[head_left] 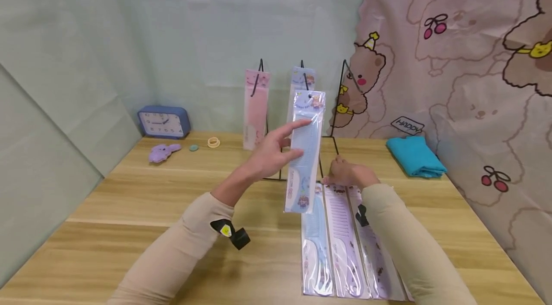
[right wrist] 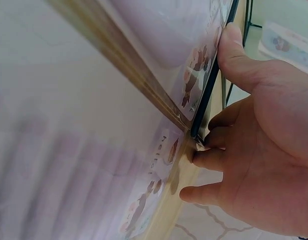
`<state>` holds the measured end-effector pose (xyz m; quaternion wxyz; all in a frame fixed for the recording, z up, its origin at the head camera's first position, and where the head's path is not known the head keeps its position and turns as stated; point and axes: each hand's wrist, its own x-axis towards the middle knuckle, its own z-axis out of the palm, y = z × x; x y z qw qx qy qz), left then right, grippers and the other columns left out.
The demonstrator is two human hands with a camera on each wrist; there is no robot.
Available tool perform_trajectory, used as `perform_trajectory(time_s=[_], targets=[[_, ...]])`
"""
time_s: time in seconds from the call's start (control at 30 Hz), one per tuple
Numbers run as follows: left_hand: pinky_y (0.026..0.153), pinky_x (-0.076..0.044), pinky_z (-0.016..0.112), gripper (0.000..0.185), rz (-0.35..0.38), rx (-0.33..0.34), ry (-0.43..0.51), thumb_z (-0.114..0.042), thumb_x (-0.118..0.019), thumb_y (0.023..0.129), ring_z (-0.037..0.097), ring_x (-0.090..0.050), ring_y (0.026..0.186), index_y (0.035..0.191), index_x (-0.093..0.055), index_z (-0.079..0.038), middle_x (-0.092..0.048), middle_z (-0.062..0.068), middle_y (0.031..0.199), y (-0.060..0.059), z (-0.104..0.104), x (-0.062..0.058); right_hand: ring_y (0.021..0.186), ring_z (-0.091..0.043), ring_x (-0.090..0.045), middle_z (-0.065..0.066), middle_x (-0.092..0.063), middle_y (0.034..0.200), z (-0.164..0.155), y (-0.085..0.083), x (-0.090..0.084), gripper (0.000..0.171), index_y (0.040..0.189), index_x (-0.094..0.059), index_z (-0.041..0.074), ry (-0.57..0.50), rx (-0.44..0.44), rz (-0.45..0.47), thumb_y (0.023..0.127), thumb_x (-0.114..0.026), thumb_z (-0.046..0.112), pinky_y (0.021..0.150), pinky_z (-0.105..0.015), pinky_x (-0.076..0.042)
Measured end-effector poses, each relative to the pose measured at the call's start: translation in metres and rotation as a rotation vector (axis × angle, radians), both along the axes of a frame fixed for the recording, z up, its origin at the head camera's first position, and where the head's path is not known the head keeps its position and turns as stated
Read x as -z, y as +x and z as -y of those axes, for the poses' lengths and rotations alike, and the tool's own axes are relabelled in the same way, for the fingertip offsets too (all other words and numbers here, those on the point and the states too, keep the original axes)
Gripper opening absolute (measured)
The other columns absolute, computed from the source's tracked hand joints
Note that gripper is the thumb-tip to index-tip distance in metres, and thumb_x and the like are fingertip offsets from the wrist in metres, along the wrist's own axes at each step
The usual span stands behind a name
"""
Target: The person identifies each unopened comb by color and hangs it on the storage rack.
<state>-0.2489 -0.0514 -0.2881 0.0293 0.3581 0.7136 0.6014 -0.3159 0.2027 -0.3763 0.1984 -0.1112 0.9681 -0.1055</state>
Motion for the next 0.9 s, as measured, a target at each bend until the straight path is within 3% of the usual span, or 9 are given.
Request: perform_trajectory(time_s=[0.1, 0.4, 0.57, 0.7, 0.8, 0.9], targets=[[0.078, -0.060, 0.043, 0.068, 0.005, -0.003, 0.006, 0.011, -0.057, 0.094, 0.036, -0.063, 0.113, 0.154, -0.040, -0.016, -0.043, 0.017, 0.146, -0.003, -0.002, 0.003, 0.133, -0.045, -0.042, -0.031, -0.028, 0.153, -0.001, -0.003, 0.005, 0.075, 0.138, -0.052, -0.007, 0.001, 0.003, -0.005, 0.096, -0.059, 0.054, 0.107, -0.064, -0.036], [0.080, -0.060, 0.041, 0.070, 0.030, -0.059, 0.039, 0.013, -0.056, 0.092, 0.034, -0.064, 0.111, 0.153, -0.042, -0.018, -0.044, 0.016, 0.147, -0.027, -0.008, 0.011, 0.142, -0.047, -0.031, -0.032, -0.021, 0.157, -0.002, 0.000, 0.003, 0.081, 0.146, -0.039, -0.010, 0.030, -0.022, -0.009, 0.099, -0.054, 0.054, 0.114, -0.060, -0.029], [0.064, -0.058, 0.033, 0.070, -0.026, -0.137, 0.016, 0.010, -0.056, 0.092, 0.027, -0.065, 0.092, 0.153, -0.043, -0.022, -0.040, 0.004, 0.155, -0.046, -0.014, 0.015, 0.145, -0.049, -0.019, -0.034, -0.010, 0.160, -0.003, 0.004, -0.001, 0.077, 0.147, -0.035, -0.010, 0.020, -0.042, 0.009, 0.102, -0.051, 0.050, 0.117, -0.059, -0.023], [0.053, -0.050, 0.029, 0.070, -0.049, -0.186, -0.002, 0.011, -0.052, 0.093, 0.027, -0.061, 0.083, 0.154, -0.041, -0.023, -0.036, -0.002, 0.158, -0.059, -0.018, 0.017, 0.146, -0.048, -0.015, -0.033, -0.006, 0.160, -0.003, 0.004, 0.000, 0.085, 0.152, -0.023, -0.012, 0.025, -0.041, 0.011, 0.102, -0.049, 0.051, 0.118, -0.058, -0.019], [0.054, -0.049, 0.030, 0.068, -0.017, -0.212, 0.021, 0.010, -0.049, 0.095, 0.029, -0.062, 0.086, 0.153, -0.042, -0.025, -0.037, 0.000, 0.158, -0.068, -0.021, 0.017, 0.147, -0.048, -0.014, -0.033, -0.006, 0.160, -0.002, 0.005, 0.000, 0.090, 0.153, -0.016, -0.013, 0.032, -0.039, 0.009, 0.101, -0.050, 0.052, 0.118, -0.057, -0.018], [0.064, -0.056, 0.034, 0.063, 0.032, -0.242, 0.050, 0.006, -0.047, 0.099, 0.028, -0.064, 0.094, 0.152, -0.045, -0.029, -0.038, 0.002, 0.158, -0.078, -0.023, 0.017, 0.146, -0.048, -0.014, -0.033, -0.006, 0.160, -0.002, 0.005, 0.000, 0.090, 0.153, -0.016, -0.013, 0.036, -0.035, 0.002, 0.101, -0.051, 0.052, 0.118, -0.057, -0.018]])
